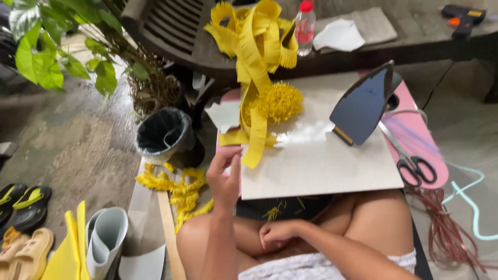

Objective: Cutting fine fringe into yellow foam strips using scissors and then pressing them with an iron.

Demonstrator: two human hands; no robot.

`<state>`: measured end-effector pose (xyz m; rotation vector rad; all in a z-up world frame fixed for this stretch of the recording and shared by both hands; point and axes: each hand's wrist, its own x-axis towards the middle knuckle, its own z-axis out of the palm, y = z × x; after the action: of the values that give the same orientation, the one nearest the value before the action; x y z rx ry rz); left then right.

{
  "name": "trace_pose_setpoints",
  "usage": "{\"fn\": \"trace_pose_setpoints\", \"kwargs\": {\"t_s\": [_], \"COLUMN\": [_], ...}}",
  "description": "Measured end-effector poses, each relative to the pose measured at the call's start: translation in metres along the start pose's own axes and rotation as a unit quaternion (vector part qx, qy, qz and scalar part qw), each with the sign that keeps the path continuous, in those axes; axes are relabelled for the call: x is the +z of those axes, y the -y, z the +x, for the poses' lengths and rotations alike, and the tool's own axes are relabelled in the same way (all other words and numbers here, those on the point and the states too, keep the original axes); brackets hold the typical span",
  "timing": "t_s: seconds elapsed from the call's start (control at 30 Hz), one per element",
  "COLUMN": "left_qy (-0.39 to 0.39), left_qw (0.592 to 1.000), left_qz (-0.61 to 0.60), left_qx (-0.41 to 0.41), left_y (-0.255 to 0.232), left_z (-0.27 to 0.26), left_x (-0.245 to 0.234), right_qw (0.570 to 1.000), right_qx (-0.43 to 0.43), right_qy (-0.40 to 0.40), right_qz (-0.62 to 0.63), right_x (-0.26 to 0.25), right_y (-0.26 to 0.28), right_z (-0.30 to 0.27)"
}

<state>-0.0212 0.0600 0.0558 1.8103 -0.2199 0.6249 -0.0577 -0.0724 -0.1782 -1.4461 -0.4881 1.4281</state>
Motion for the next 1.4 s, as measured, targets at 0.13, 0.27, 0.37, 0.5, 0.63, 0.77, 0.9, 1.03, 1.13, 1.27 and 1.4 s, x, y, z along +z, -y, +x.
{"fn": "trace_pose_setpoints", "kwargs": {"t_s": [0.13, 0.27, 0.37, 0.5, 0.63, 0.77, 0.9, 1.03, 1.13, 1.27, 1.4], "left_qy": [0.022, 0.048, 0.066, 0.061, 0.088, 0.093, 0.113, 0.151, 0.195, 0.251, 0.291], "left_qw": [0.983, 0.97, 0.948, 0.936, 0.931, 0.938, 0.957, 0.928, 0.919, 0.929, 0.925], "left_qz": [0.057, 0.143, 0.174, 0.205, 0.184, 0.146, -0.017, -0.163, -0.198, -0.132, -0.112], "left_qx": [-0.171, -0.192, -0.259, -0.281, -0.303, -0.302, -0.265, -0.3, -0.279, -0.238, -0.218], "left_y": [0.032, 0.037, 0.041, 0.059, 0.059, 0.062, 0.072, 0.071, 0.078, 0.063, 0.058], "left_z": [0.011, 0.032, 0.044, 0.047, 0.05, 0.045, 0.034, 0.025, 0.015, 0.006, 0.0], "left_x": [-0.008, 0.015, 0.033, 0.049, 0.053, 0.057, 0.05, 0.032, 0.024, 0.019, 0.023], "right_qw": [0.998, 0.985, 0.998, 0.999, 0.999, 1.0, 1.0, 0.999, 0.999, 0.997, 0.997], "right_qx": [-0.018, 0.004, -0.001, 0.017, 0.01, 0.001, 0.016, 0.029, 0.034, 0.062, 0.047], "right_qy": [-0.02, 0.026, 0.0, -0.005, 0.006, 0.002, -0.003, -0.017, -0.023, -0.028, -0.035], "right_qz": [0.049, 0.173, 0.065, 0.043, 0.042, -0.004, 0.007, 0.016, 0.029, 0.027, 0.044], "right_x": [-0.009, -0.021, -0.016, -0.016, -0.018, -0.02, -0.018, -0.016, -0.014, -0.011, -0.014], "right_y": [-0.016, -0.017, 0.011, 0.009, 0.01, 0.017, 0.025, 0.022, 0.022, 0.031, 0.02], "right_z": [-0.003, -0.002, -0.017, -0.016, -0.014, -0.016, -0.019, -0.017, -0.016, -0.02, -0.014]}}
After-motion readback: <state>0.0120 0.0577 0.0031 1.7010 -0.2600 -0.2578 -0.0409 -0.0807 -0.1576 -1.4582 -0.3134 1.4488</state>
